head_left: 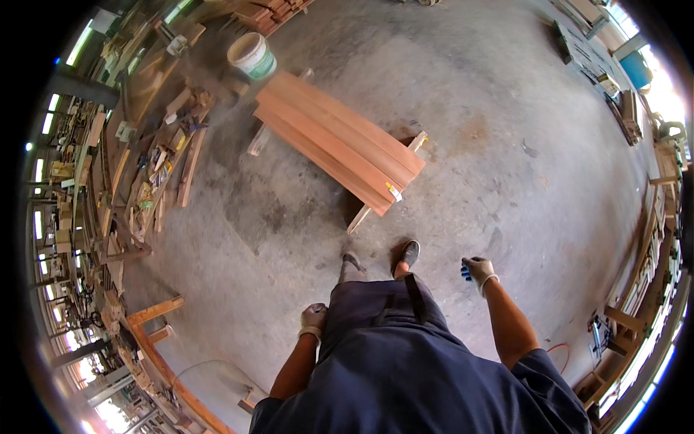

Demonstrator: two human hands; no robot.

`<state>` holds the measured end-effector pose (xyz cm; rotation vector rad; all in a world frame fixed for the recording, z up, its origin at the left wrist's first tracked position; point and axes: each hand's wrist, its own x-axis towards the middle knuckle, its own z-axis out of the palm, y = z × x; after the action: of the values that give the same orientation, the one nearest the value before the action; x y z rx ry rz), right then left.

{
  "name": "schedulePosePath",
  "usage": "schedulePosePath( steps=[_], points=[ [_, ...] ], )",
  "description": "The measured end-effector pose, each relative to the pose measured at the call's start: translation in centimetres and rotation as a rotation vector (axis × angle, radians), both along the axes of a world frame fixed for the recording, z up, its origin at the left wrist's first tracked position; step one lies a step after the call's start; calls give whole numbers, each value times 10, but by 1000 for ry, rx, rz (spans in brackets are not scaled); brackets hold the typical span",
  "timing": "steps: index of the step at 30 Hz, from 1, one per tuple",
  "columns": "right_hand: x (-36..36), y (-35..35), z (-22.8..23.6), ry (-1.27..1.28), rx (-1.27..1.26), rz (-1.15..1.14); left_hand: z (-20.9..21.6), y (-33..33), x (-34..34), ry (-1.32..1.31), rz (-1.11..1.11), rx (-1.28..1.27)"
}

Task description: The person picks up and places wooden planks on a workbench, then walks to another area to position a plank on a jig. The person returns to the workbench and arranges several planks into neat stacks.

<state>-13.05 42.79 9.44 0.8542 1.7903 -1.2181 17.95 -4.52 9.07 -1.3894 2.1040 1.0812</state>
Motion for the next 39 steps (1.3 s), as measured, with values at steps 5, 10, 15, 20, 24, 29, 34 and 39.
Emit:
schedulePosePath(
  steps=[5,10,15,20,24,29,34,39],
  points=[
    [-33,-18,16,-14,-8,48,-5,12,-16,-13,111,181],
    [-16,-16,6,-44,-27,87,-16,12,-51,51,259,328],
    [-9,-21,25,-108,69,183,-35,6,-81,92,230,254],
    [-24,-21,24,-115,75,180,-27,3,-105,136,297,369],
    [-54,-28,18,-115,35,194,2,6,-119,80,356,344],
    [-112,-48,25,-114,39,325,-11,40,-83,46,556,363],
    [-162,-43,-1,-115,-30,468,-12,103,-64,-55,564,284],
    [-199,-28,-43,-177,-24,467,-24,194,-81,-156,461,95]
  ],
)
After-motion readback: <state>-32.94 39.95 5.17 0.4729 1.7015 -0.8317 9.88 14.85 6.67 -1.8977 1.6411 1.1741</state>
